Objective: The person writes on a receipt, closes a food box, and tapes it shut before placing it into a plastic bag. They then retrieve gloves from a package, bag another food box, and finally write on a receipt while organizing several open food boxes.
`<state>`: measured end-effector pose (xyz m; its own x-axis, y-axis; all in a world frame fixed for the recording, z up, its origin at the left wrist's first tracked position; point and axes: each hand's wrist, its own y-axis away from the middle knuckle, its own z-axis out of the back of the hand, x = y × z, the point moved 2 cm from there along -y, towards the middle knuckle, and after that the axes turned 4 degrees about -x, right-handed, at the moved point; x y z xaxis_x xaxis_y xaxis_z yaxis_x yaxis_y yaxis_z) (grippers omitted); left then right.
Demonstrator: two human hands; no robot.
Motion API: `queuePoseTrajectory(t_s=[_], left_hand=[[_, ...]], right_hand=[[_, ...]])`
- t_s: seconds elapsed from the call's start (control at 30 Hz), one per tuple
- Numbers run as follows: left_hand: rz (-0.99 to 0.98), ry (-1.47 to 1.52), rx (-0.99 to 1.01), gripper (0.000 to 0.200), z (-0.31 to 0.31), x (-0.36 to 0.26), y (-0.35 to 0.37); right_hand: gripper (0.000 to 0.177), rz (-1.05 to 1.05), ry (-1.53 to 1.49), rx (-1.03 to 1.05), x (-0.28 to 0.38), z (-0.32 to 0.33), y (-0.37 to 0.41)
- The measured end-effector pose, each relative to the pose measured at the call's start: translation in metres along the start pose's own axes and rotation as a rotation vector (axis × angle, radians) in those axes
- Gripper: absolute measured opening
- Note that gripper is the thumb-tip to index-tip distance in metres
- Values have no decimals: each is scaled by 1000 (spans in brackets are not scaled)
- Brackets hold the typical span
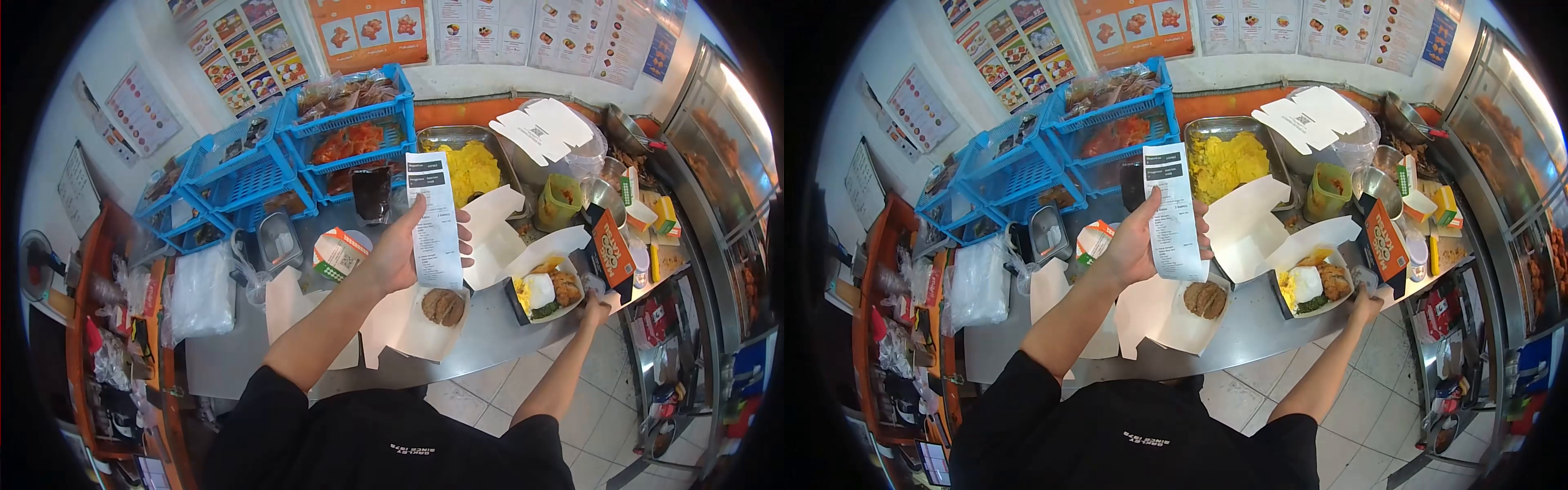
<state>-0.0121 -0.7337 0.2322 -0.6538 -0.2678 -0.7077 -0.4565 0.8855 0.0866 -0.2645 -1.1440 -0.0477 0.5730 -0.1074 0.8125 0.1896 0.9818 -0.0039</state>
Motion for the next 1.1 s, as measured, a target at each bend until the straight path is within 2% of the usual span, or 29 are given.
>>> queuePoseTrajectory(t_s=[0.07, 0.13, 0.2, 0.27, 0.4, 0.53, 0.63, 0.73, 0.87, 1.1], left_hand=[[0, 6, -1, 61, 1, 0, -1], [6, 12, -4, 61, 2, 0, 0], [19, 21, 3, 61, 1, -1, -1], [24, 31, 7, 61, 1, 0, -2], [34, 81, 29, 61, -1, -1, -4], [32, 124, 50, 59, 3, 0, -5], [46, 157, 51, 58, 1, 0, -4], [46, 123, -2, 61, 0, -1, -3], [21, 127, 66, 59, 1, 0, 0], [4, 75, 124, 60, -2, 0, 4]], right_hand=[[60, 32, -29, -75, -1, 13, 14], [55, 34, -276, -150, -12, 24, 23], [55, -31, -174, -188, -21, 35, 28], [55, -187, -778, -115, -23, 48, 42], [44, -284, -743, 14, -7, 84, 77], [37, -354, -724, 65, -20, 75, 78], [35, -377, -787, 176, -22, 61, 70], [37, -367, -773, 146, -13, 40, 61], [41, -325, -791, 3, -3, 19, 47], [42, -223, -771, 90, -14, -6, 8]])
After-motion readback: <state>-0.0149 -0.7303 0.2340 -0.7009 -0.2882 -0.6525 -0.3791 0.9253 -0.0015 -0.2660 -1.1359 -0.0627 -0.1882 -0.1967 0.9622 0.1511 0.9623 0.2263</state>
